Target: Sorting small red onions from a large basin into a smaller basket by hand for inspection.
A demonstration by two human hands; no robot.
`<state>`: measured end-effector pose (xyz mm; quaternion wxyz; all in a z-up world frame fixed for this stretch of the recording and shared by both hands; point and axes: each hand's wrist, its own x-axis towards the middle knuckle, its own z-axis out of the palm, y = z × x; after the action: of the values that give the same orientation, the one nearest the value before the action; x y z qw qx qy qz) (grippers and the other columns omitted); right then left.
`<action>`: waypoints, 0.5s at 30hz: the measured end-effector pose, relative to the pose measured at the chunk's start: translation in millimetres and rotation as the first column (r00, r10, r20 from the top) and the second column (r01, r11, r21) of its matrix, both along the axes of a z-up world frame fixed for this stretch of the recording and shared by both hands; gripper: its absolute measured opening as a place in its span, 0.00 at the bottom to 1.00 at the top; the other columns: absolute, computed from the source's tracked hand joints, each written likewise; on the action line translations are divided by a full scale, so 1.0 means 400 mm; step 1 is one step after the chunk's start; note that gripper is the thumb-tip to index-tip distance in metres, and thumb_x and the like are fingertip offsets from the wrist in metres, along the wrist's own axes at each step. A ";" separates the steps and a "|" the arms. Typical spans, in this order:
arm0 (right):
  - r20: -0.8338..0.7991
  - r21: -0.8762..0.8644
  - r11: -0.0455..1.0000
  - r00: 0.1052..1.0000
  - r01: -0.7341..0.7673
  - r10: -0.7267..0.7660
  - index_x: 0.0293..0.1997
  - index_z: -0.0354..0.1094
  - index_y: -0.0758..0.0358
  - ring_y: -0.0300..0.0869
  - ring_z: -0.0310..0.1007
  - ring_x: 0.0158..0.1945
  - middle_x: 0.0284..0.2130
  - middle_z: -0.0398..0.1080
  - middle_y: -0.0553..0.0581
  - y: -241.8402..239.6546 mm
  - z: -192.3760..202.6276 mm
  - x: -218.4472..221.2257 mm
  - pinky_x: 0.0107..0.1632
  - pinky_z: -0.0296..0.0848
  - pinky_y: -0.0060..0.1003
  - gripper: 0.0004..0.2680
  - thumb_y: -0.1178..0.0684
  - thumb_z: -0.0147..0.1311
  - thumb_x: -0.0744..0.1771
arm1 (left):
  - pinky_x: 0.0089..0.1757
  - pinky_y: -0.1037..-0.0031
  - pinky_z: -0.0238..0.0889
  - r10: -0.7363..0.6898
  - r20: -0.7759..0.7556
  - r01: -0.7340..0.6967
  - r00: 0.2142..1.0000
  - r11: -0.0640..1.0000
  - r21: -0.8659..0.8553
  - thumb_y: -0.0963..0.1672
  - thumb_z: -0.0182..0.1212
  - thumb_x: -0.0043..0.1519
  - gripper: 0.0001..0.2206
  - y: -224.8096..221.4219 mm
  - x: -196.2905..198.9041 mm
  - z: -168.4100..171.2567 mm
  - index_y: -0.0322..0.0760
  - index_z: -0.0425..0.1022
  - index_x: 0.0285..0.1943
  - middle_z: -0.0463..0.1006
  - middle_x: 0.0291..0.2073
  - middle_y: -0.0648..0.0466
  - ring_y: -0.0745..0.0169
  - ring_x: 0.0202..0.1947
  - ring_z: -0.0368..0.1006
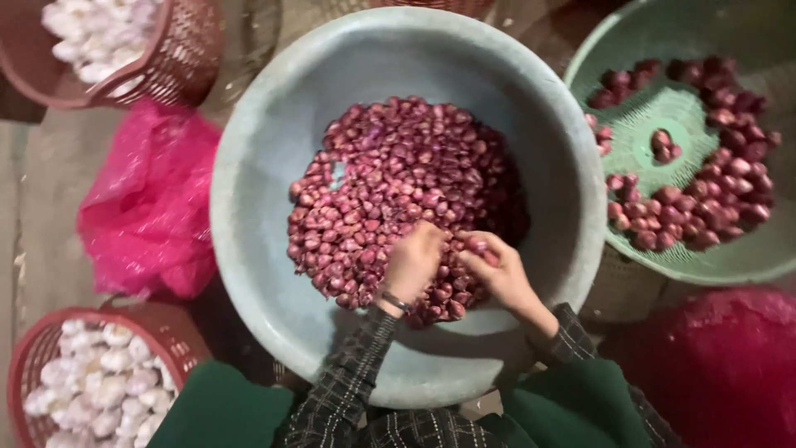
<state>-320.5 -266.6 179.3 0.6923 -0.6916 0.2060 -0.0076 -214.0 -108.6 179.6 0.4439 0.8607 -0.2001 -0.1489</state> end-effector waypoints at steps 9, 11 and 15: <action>-0.393 0.358 0.898 0.914 0.257 -0.105 0.37 0.70 0.55 0.46 0.68 0.18 0.18 0.67 0.62 -0.047 0.002 0.021 0.20 0.52 0.30 0.10 0.42 0.50 0.71 | 0.43 0.55 0.69 0.175 0.882 -0.835 0.437 0.443 0.326 0.45 0.72 0.57 0.26 0.507 0.373 0.006 0.48 0.70 0.65 0.72 0.53 0.51 0.48 0.51 0.70; -0.411 0.398 0.891 0.911 0.220 -0.041 0.45 0.71 0.54 0.46 0.67 0.19 0.20 0.67 0.61 -0.056 -0.041 0.017 0.21 0.50 0.29 0.09 0.42 0.51 0.70 | 0.47 0.54 0.68 0.065 0.760 -0.679 0.647 0.503 0.535 0.45 0.64 0.62 0.27 0.412 0.322 -0.153 0.28 0.65 0.69 0.71 0.54 0.36 0.38 0.48 0.71; -0.419 0.414 0.886 0.908 0.211 -0.021 0.53 0.71 0.56 0.49 0.68 0.21 0.21 0.67 0.65 -0.050 0.011 0.026 0.23 0.51 0.33 0.12 0.41 0.50 0.70 | 0.38 0.36 0.69 0.055 0.523 -0.397 0.850 0.719 0.571 0.56 0.66 0.53 0.33 0.318 0.224 -0.343 0.46 0.70 0.68 0.68 0.59 0.45 0.29 0.46 0.70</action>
<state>-310.2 -286.5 183.8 0.7740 -0.4851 0.3819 0.1402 -124.6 18.4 42.5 0.0634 0.9882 -0.1255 0.0609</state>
